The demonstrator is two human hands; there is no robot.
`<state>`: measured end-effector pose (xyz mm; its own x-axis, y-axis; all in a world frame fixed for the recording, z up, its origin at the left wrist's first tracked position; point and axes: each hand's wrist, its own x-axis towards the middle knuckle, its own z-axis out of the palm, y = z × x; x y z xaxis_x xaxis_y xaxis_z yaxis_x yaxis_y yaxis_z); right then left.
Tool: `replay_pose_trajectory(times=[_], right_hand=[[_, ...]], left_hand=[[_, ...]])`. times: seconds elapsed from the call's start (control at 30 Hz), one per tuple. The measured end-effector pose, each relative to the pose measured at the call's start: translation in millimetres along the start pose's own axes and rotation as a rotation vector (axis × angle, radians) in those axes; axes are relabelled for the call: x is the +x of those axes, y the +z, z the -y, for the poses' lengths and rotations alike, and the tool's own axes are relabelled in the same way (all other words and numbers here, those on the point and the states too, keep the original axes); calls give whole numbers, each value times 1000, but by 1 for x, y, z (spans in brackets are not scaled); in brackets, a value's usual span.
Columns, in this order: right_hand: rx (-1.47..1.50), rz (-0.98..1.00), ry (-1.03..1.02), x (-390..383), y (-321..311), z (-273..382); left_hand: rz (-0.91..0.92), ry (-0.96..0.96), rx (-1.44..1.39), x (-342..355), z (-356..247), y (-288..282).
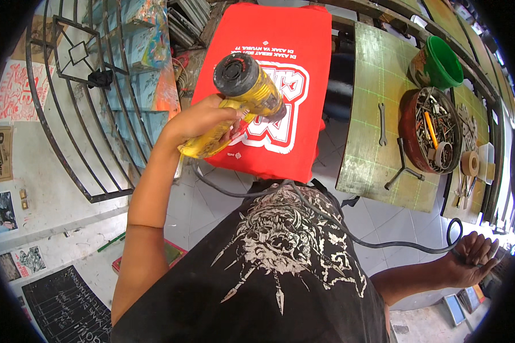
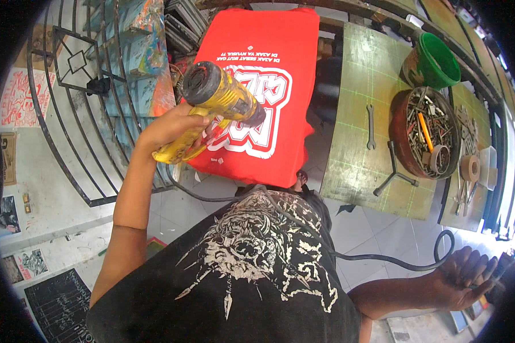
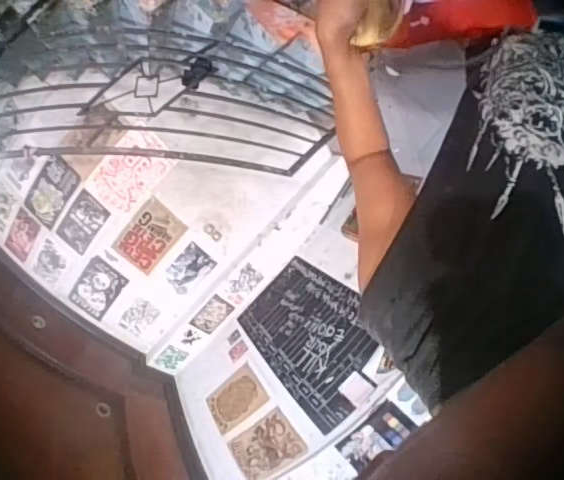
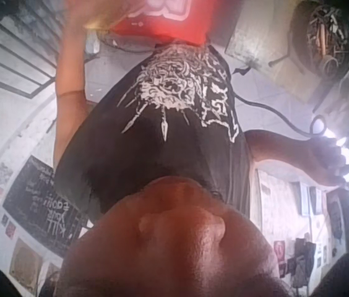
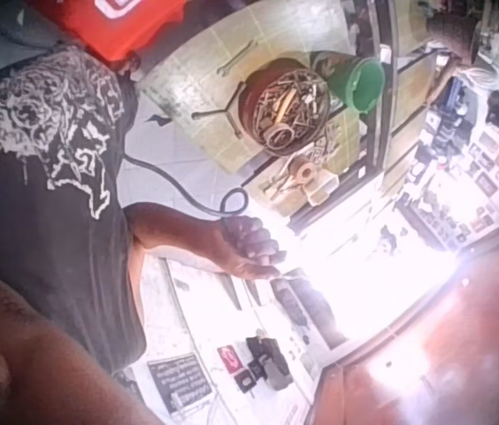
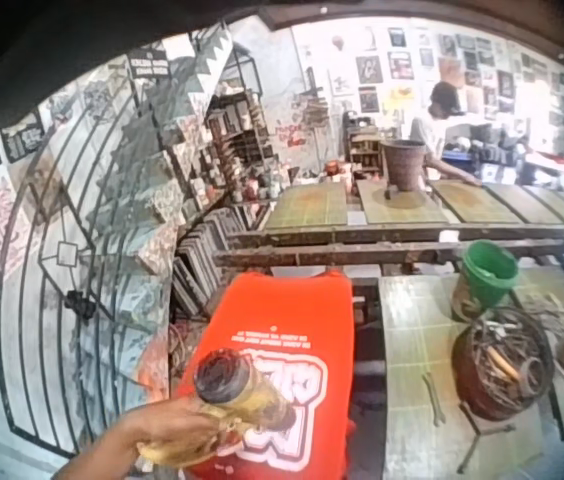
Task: The person spreads white ink across a mesh screen with a squeegee, lifts the screen, and then uses a heat gun to dry the printed ink on a red t-shirt.
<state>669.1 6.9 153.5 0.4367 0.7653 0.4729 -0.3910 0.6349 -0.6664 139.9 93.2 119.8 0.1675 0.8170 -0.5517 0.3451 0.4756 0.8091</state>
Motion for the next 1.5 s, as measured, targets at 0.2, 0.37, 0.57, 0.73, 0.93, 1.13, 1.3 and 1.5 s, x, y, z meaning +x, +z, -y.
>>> replay_pose_trajectory(times=[0.2,0.37,0.57,0.73,0.93,1.13,1.3,1.5], right_hand=[[-24,-78,-47,-2,7,-1],[-151,-190,-78,-1,17,-3],[-77,-103,-43,-4,27,-8],[-156,-154,-101,-4,42,-12],[-51,-38,-29,-14,44,3],[-303,-313,-175,-29,74,4],[-110,-144,-81,-36,58,25],[-96,-130,-17,-51,82,29]], left_hand=[[13,-56,-25,6,-6,2],[51,40,50,-5,12,-1],[-62,-92,-105,-25,12,8],[-50,-68,-107,-37,30,7],[-36,-25,-175,-49,44,2],[-12,-20,-242,-54,66,-10],[123,-6,-302,-52,90,-32],[144,28,-270,-50,101,-48]])
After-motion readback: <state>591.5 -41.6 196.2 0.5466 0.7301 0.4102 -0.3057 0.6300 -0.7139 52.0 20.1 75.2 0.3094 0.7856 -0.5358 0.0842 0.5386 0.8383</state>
